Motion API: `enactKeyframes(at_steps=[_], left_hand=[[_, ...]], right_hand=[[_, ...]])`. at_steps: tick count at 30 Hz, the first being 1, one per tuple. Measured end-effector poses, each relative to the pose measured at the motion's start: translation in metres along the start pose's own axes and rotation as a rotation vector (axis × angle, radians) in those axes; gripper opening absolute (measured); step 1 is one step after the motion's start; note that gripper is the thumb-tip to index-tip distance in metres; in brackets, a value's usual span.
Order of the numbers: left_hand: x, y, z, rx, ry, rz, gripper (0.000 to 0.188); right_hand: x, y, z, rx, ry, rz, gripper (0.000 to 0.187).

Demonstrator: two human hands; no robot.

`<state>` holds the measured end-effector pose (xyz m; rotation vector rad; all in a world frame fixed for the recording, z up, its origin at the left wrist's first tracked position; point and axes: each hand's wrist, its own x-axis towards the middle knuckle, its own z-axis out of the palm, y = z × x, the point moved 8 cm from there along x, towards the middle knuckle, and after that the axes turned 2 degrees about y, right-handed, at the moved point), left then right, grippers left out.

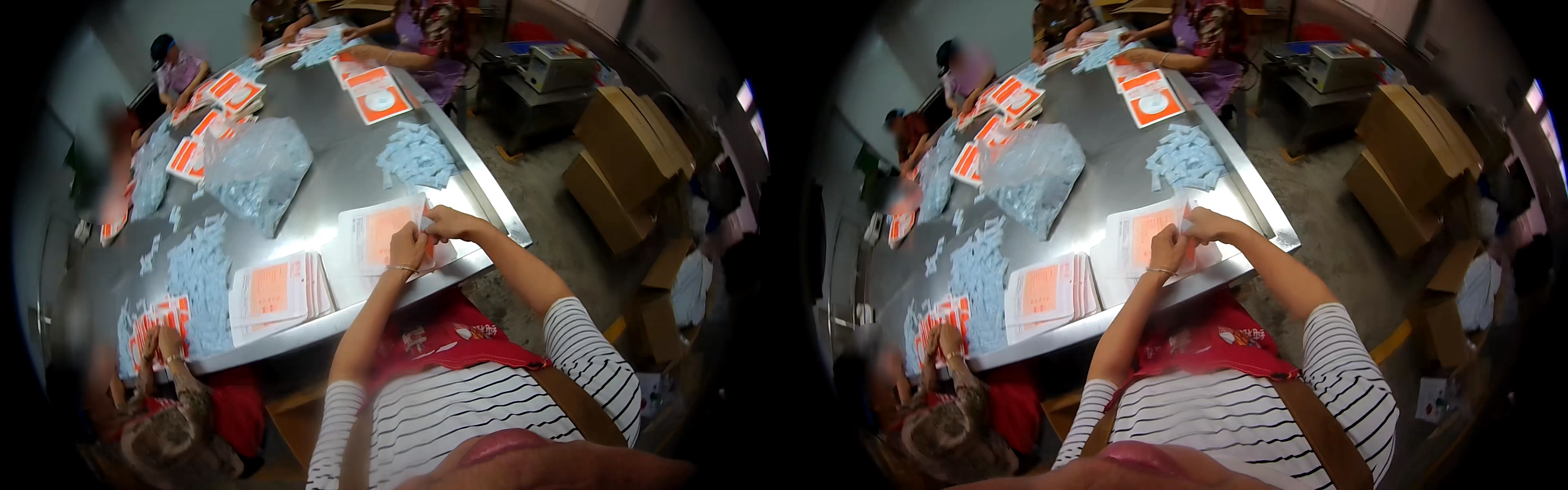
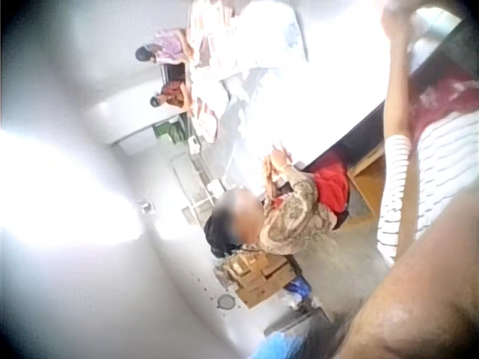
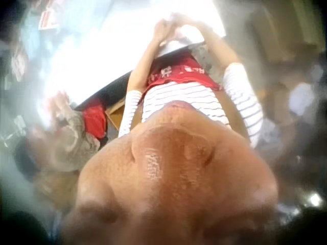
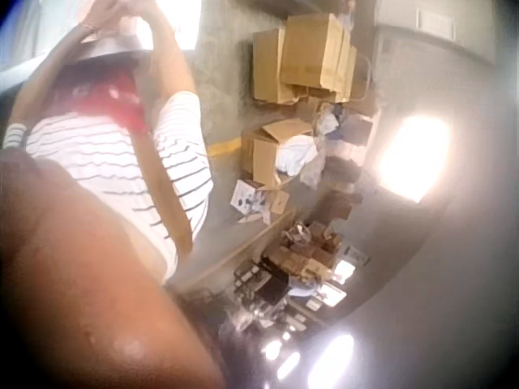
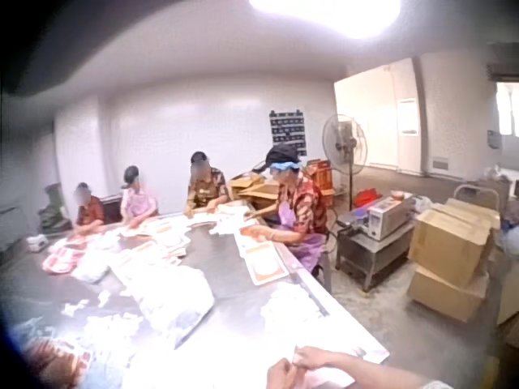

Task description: The person inserts small orange cards into the pockets of white booklets on a metal table. They repeatedly pick up a card, place it into a booklet, and move the completed booklet aside. Other workers are visible in the background performing similar tasks.

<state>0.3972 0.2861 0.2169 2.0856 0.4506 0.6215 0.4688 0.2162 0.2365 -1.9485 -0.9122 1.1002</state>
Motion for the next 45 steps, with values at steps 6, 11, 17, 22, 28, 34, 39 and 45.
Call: enactKeyframes(at_steps=[6,11,17,22,28,34,39,45], left_hand=[[-0.003,-0.006,-0.017,0.033,0.012,0.044,0.022],[0.005,0.013,-0.001,0.033,-0.068,0.099,0.023],[0.009,0.042,-0.028,-0.044,0.008,0.102,0.023],[0.002,0.046,-0.055,-0.023,0.137,0.03,0.024],[0.002,0.063,-0.122,0.11,0.481,0.086,0.02],[-0.032,0.076,-0.227,0.294,0.867,0.386,0.012],[-0.071,0.127,-0.274,0.938,0.835,0.538,0.012],[-0.098,-0.107,-0.242,1.141,-0.039,-0.593,0.016]], right_hand=[[0.018,0.003,0.028,0.48,-0.241,0.004,0.014],[0.026,0.022,0.018,0.442,-0.079,-0.045,0.021],[0.039,0.008,0.042,0.787,-0.253,0.156,0.018],[0.028,-0.028,0.023,0.274,-0.019,0.03,0.017],[-0.004,-0.098,0.044,0.292,-0.129,-0.253,0.035],[-0.078,-0.176,0.092,0.219,-0.214,-0.733,0.038],[-0.027,-0.118,0.027,0.285,0.073,-0.482,0.03],[0.017,0.024,-0.031,0.182,0.313,-0.094,0.034]])
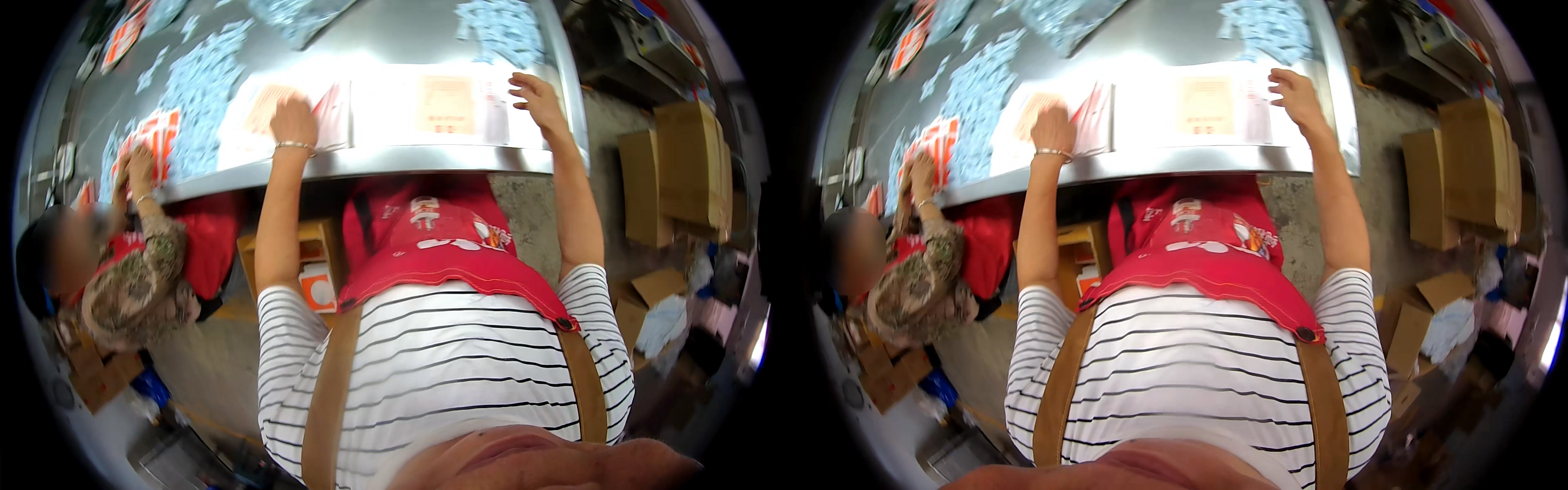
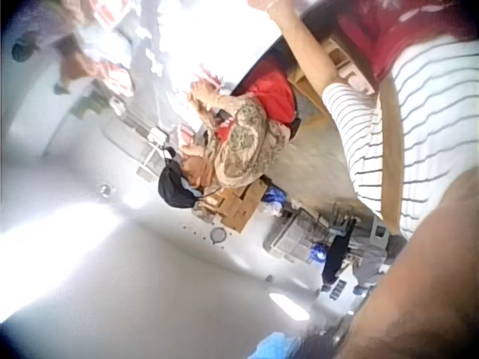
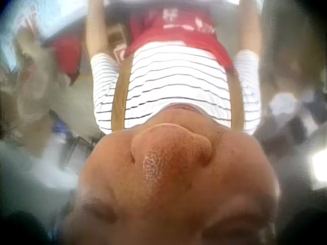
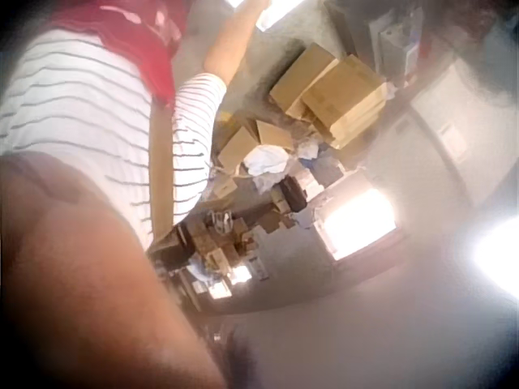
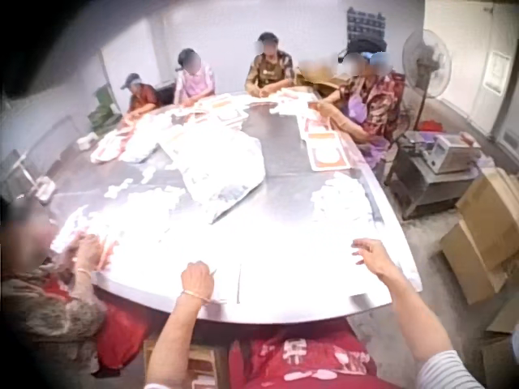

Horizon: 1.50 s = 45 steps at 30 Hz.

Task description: The person inserts small orange cards into the pockets of white booklets on a metal table. They repeatedly pick up a card, place it into a booklet, and move the completed booklet aside. Other workers are visible in the background performing similar tasks.

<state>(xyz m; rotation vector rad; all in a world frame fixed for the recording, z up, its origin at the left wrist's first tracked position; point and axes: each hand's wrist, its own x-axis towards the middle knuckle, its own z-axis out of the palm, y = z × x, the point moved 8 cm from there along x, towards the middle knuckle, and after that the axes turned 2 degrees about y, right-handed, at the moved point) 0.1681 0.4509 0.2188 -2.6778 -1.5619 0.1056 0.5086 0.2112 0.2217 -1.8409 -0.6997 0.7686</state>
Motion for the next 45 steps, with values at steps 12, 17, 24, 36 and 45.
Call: enactKeyframes(at_steps=[12,17,24,36,45], left_hand=[[-0.041,0.173,-0.026,-0.694,0.155,0.598,0.02],[-0.05,0.264,0.008,-0.802,0.045,0.626,0.034],[-0.022,0.284,0.038,-0.844,-0.16,0.48,0.024],[-0.027,0.26,0.037,-1.587,-0.556,0.369,0.027],[-0.043,0.254,0.014,-1.617,-0.295,0.384,0.02]], right_hand=[[-0.019,0.048,0.01,0.081,-0.05,0.135,0.037],[-0.011,0.06,0.011,-0.194,0.005,-0.216,0.031],[-0.018,0.021,0.029,0.147,-0.097,-0.064,0.036],[-0.01,0.037,0.054,0.329,-0.309,0.205,0.021],[0.03,0.055,0.054,-0.43,-0.157,-0.082,0.014]])
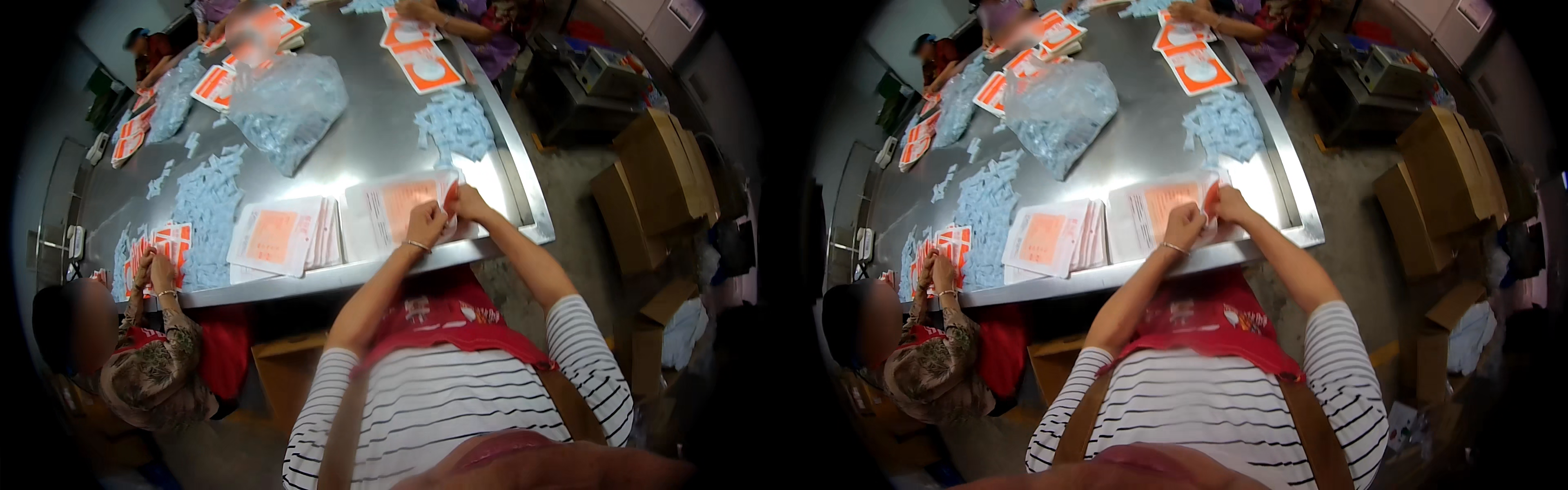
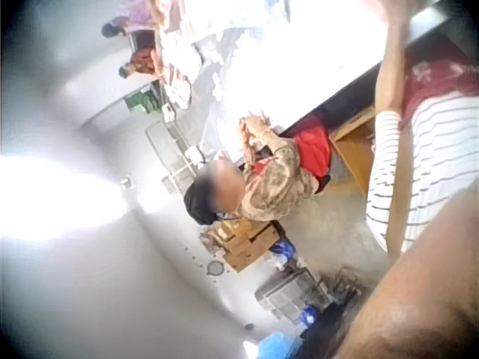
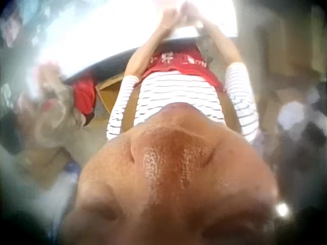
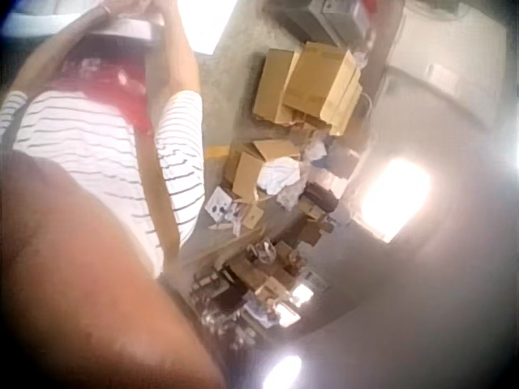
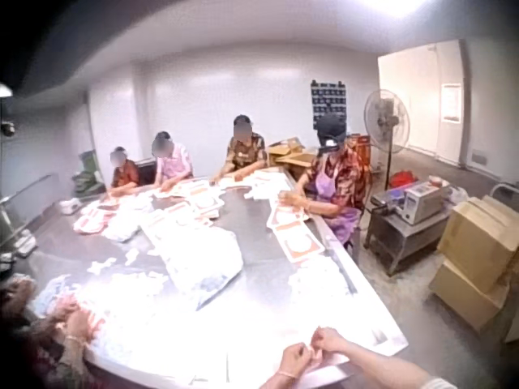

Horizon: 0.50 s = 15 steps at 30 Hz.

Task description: The person inserts small orange cards into the pockets of white booklets on a metal table. They repeatedly pick up a card, place it into a booklet, and move the completed booklet aside. Other workers are visible in the background performing similar tasks.

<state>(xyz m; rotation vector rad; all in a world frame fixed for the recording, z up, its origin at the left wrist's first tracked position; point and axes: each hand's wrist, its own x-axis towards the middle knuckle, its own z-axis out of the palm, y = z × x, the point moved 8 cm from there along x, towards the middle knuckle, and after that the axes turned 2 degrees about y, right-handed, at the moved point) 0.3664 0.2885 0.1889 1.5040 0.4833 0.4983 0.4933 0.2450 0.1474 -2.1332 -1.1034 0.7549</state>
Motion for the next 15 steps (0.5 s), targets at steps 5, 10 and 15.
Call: enactKeyframes(at_steps=[5,10,15], left_hand=[[-0.004,-0.019,-0.03,-0.044,0.174,-0.02,0.021],[-0.003,-0.015,-0.022,-0.076,0.159,-0.051,0.021],[-0.005,-0.017,-0.024,-0.016,0.129,-0.047,0.021]], right_hand=[[-0.007,-0.051,-0.007,0.408,-0.434,0.148,0.033],[0.06,-0.028,-0.076,-0.287,0.337,0.169,0.028],[0.083,0.003,-0.065,-0.356,0.563,0.158,0.022]])
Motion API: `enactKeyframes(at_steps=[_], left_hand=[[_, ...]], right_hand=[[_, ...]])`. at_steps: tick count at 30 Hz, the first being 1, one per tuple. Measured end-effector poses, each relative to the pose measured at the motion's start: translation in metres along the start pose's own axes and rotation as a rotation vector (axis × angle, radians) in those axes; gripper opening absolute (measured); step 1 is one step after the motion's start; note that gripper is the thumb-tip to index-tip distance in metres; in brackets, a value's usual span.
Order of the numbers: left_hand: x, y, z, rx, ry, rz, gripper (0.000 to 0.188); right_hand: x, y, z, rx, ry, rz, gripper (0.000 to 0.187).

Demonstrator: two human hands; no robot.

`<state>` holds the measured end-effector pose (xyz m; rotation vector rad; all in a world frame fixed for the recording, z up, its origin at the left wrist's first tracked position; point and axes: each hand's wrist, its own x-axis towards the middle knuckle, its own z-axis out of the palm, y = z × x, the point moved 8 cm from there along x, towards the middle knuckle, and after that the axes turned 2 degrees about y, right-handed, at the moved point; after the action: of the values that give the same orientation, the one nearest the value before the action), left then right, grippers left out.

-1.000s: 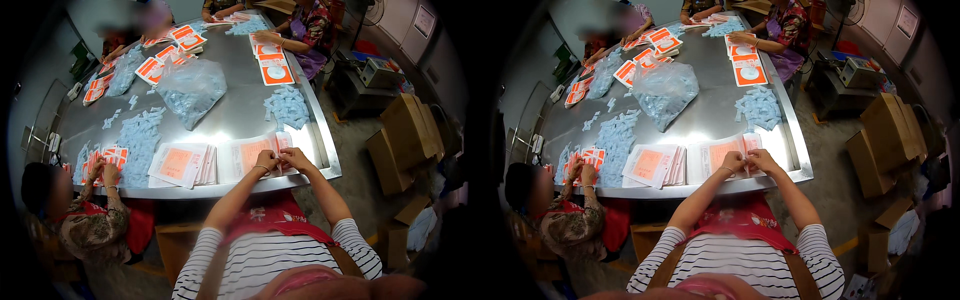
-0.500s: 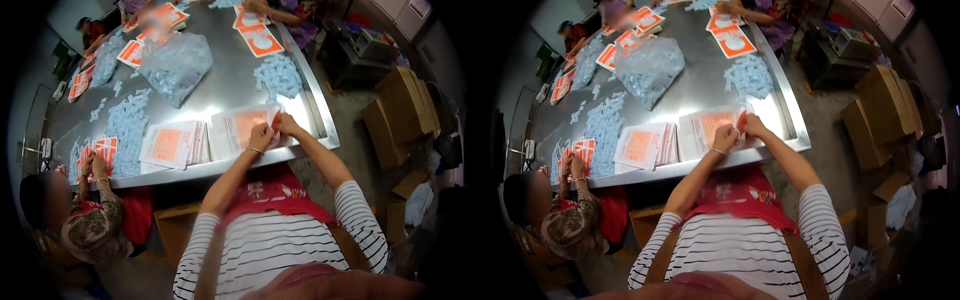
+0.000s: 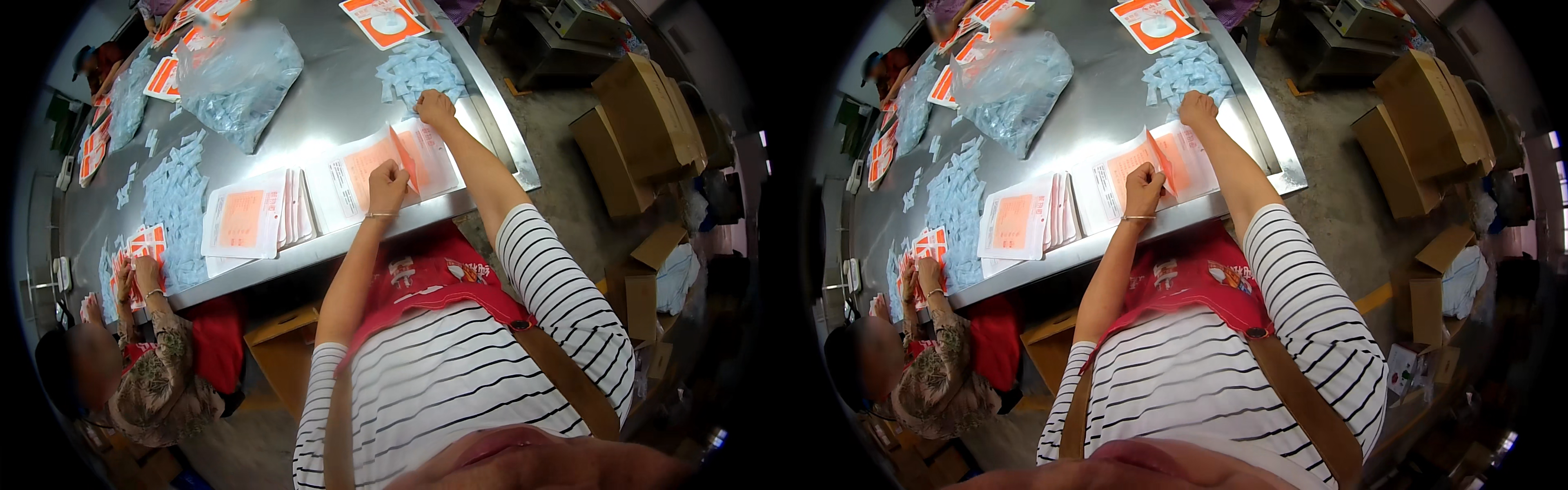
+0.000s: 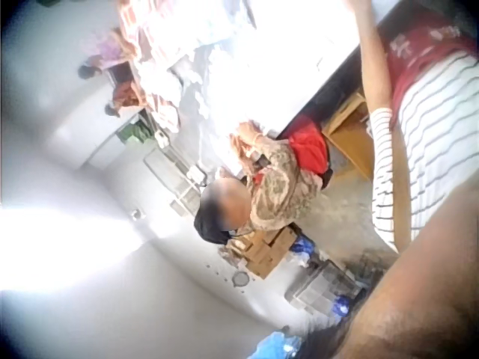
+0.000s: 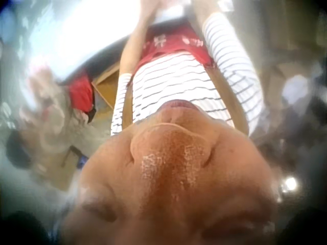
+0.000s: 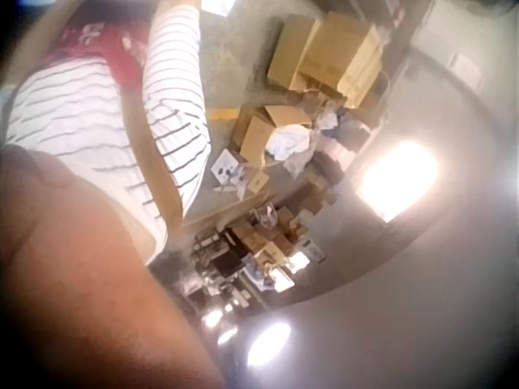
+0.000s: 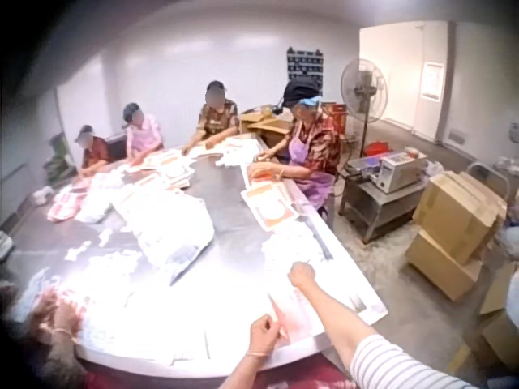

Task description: The person inserts small orange cards into the pockets of white booklets on a metal table. They repeatedly pick up a card, place it into a booklet, and move the completed booklet aside. Other workers are visible in the background performing similar tasks.

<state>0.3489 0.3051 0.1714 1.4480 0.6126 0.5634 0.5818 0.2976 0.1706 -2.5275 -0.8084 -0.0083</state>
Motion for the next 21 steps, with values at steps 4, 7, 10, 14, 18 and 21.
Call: enactKeyframes(at_steps=[4,7,10,14,18,21], left_hand=[[-0.002,0.001,-0.003,-0.043,-0.021,-0.025,0.022],[-0.001,-0.002,0.001,-0.044,-0.033,-0.029,0.021],[0.002,0.009,0.013,0.011,-0.097,0.028,0.019],[-0.001,-0.009,-0.002,-0.184,-0.042,-0.204,0.021],[-0.001,0.018,0.018,0.005,-0.072,0.052,0.025],[0.003,0.033,0.018,0.067,-0.087,0.148,0.026]], right_hand=[[-0.003,-0.015,-0.033,0.466,-0.059,-0.103,0.019],[-0.071,-0.054,-0.065,1.119,-0.629,-0.006,0.009],[-0.137,-0.054,-0.069,1.068,-0.788,-0.14,0.005],[-0.139,-0.043,-0.063,0.488,-0.429,-0.436,0.016],[-0.15,-0.065,-0.042,0.121,-0.564,-0.511,0.012],[-0.137,-0.05,-0.034,0.63,-0.809,-0.219,0.014]])
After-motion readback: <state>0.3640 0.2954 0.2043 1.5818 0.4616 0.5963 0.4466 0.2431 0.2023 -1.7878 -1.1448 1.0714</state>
